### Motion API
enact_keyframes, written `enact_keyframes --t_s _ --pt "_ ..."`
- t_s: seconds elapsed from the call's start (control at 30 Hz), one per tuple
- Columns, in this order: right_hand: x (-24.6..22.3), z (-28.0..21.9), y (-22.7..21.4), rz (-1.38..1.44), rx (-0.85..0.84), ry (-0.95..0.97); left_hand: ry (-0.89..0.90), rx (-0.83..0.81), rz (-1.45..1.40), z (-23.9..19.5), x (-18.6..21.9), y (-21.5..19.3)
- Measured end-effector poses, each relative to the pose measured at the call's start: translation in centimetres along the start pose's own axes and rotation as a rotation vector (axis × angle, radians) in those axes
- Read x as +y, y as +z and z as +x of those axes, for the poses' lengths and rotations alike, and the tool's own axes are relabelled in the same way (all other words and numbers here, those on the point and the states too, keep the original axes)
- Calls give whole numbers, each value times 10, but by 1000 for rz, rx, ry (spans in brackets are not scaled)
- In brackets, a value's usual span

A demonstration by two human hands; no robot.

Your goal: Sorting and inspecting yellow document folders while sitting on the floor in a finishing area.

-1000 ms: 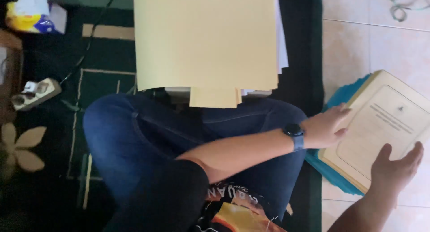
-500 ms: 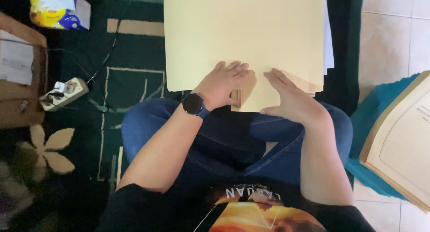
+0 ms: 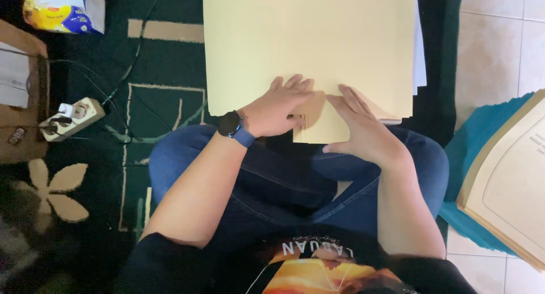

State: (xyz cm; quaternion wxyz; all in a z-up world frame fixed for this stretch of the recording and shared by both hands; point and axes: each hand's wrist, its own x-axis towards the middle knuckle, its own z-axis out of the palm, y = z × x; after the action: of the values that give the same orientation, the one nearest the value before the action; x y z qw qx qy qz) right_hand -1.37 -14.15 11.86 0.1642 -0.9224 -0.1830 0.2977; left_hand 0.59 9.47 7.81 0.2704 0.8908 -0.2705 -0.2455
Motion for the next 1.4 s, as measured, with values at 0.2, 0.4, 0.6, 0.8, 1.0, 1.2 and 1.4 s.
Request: enact_keyframes --t_s 0.2,0.4,0.6,0.8,1.0,1.2,1.4 --pt "20 -3 1 81 33 -70 -86 50 136 12 1 14" --pt "27 -3 7 22 60 -129 -124 70 211 25 -8 20" --pt "14 -15 -11 150 69 -84 -114 75 210 27 -11 21" --pt "50 6 14 341 599 -319 11 152 -71 4 28 -9" --pt "48 17 23 250 860 -336 27 436 -84 34 1 27" --pt "30 6 17 -373 836 -371 19 546 -462 28 7 19" --pt "71 35 33 -359 976 -462 2 620 -89 25 5 23"
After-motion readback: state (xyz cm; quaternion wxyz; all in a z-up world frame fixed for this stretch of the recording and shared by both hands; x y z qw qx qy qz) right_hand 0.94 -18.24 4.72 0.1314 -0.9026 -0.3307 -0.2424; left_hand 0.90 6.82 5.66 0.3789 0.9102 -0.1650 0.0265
